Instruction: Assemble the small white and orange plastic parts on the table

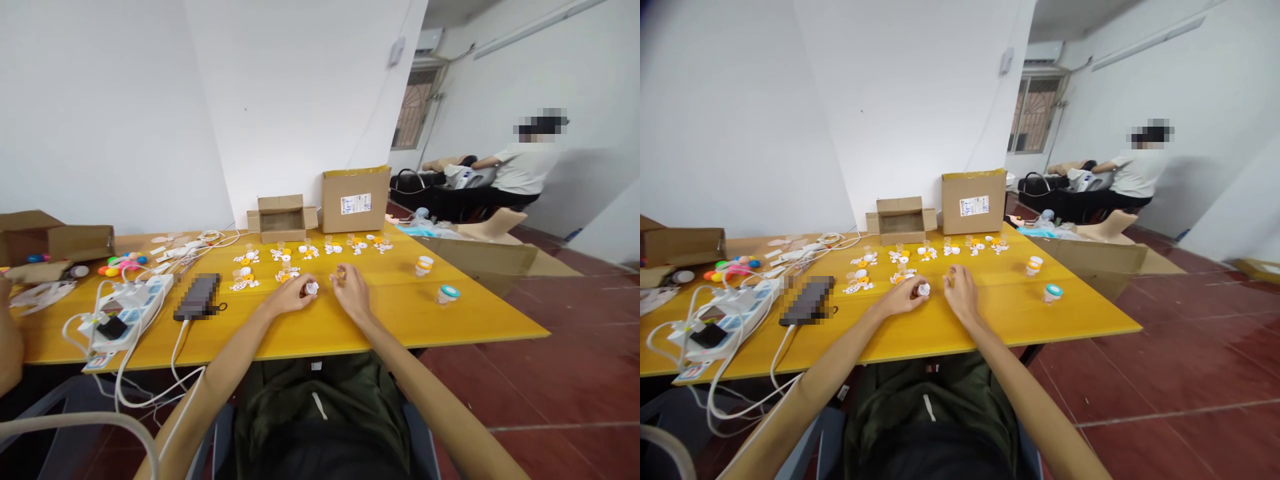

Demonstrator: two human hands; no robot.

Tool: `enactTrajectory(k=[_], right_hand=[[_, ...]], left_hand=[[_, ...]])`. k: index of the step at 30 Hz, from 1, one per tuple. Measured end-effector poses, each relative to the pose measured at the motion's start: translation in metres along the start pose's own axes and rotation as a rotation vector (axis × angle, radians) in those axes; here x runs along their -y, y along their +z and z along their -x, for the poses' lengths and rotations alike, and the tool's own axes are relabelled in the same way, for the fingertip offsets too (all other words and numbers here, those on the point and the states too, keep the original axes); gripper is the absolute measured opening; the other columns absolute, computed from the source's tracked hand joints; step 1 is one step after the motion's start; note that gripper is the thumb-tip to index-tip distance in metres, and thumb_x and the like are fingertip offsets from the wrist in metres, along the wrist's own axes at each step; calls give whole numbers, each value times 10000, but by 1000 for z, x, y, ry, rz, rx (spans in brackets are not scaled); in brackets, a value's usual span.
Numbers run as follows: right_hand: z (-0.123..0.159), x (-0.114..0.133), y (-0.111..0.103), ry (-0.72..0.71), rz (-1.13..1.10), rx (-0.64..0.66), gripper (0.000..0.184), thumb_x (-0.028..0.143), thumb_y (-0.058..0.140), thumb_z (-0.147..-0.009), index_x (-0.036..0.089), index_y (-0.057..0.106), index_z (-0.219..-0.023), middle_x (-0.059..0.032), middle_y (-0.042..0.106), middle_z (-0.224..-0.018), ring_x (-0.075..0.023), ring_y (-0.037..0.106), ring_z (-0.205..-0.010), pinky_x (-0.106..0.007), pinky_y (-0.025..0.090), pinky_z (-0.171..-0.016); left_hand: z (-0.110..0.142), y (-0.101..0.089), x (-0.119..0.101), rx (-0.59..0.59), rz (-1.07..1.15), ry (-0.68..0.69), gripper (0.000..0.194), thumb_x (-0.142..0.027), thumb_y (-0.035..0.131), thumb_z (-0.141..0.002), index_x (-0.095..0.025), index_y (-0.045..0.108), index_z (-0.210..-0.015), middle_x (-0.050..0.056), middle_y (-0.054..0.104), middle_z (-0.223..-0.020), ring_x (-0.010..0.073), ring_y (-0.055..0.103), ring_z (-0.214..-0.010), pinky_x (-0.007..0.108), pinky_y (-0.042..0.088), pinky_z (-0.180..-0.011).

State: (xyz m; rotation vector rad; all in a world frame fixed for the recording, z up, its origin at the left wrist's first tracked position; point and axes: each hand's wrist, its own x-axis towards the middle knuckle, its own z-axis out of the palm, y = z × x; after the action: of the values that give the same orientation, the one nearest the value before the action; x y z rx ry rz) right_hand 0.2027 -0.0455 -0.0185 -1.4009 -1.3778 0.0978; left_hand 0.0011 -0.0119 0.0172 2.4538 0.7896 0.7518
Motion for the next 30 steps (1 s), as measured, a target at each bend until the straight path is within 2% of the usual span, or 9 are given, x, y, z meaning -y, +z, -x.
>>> enactTrajectory(k=[4,7,11,15,19,22,24,27,30], right_hand=[[-5,-19,5,45,125,187,214,203,625,-808,256,613,-1014,-123,695,-1069,-325,663,-1001,-433,530,-836],[-11,-25,11,52,142,237,205,186,655,-799,263,607,-982,-133,698,-1077,-337,666,-1006,-434,525,-834],[-28,-29,18,88,116,214,219,170,672,-779,264,593,-959,-120,697,-1065,-311,673,-992,-431,533,-851],[-38,-31,24,91,36,130,257,160,664,-750,250,573,-973,-97,681,-1013,-281,674,-963,-439,547,-885],[-28,-30,17,108,19,82,324,209,672,-743,236,570,-1050,-117,657,-1123,-272,678,-951,-458,556,-915],[-15,-28,6,122,-29,87,323,243,678,-750,228,579,-1057,-115,658,-1155,-231,682,-844,-450,574,-894],[-9,-26,0,124,-114,132,251,270,666,-771,229,594,-1009,-87,690,-1059,-211,680,-771,-440,593,-853],[-5,-19,-2,97,-285,277,139,320,655,-806,238,626,-915,-42,724,-893,-210,697,-776,-417,610,-825],[-4,-8,1,101,-447,430,167,383,674,-826,244,660,-918,-29,751,-889,-202,717,-821,-394,615,-841]], left_hand=[[0,-1,-2,-9,-47,29,194,-255,643,-825,-235,635,-1017,-3,634,-799,185,585,-749,300,488,-740],[0,-2,-2,-1,-65,38,157,-260,650,-832,-234,637,-986,-3,625,-803,188,587,-769,296,481,-749],[0,-2,-3,15,-57,71,122,-254,651,-833,-229,614,-946,3,607,-862,170,561,-761,284,466,-731],[0,-2,-4,11,-38,99,128,-241,657,-825,-223,598,-937,11,586,-915,157,540,-755,280,460,-721],[1,-3,-6,12,-26,89,150,-220,645,-819,-226,592,-959,4,571,-915,151,530,-747,282,460,-731],[1,-3,-6,11,-10,78,155,-205,625,-817,-226,588,-966,3,571,-916,146,522,-737,281,461,-731],[1,-3,-6,8,5,76,156,-194,614,-818,-226,590,-969,5,577,-921,146,526,-740,280,466,-732],[0,-2,-3,-8,38,87,158,-175,608,-822,-224,597,-971,17,597,-951,154,552,-776,288,481,-758],[-2,-2,-1,-50,85,116,154,-167,621,-828,-219,603,-971,36,619,-992,178,587,-869,312,493,-827]])
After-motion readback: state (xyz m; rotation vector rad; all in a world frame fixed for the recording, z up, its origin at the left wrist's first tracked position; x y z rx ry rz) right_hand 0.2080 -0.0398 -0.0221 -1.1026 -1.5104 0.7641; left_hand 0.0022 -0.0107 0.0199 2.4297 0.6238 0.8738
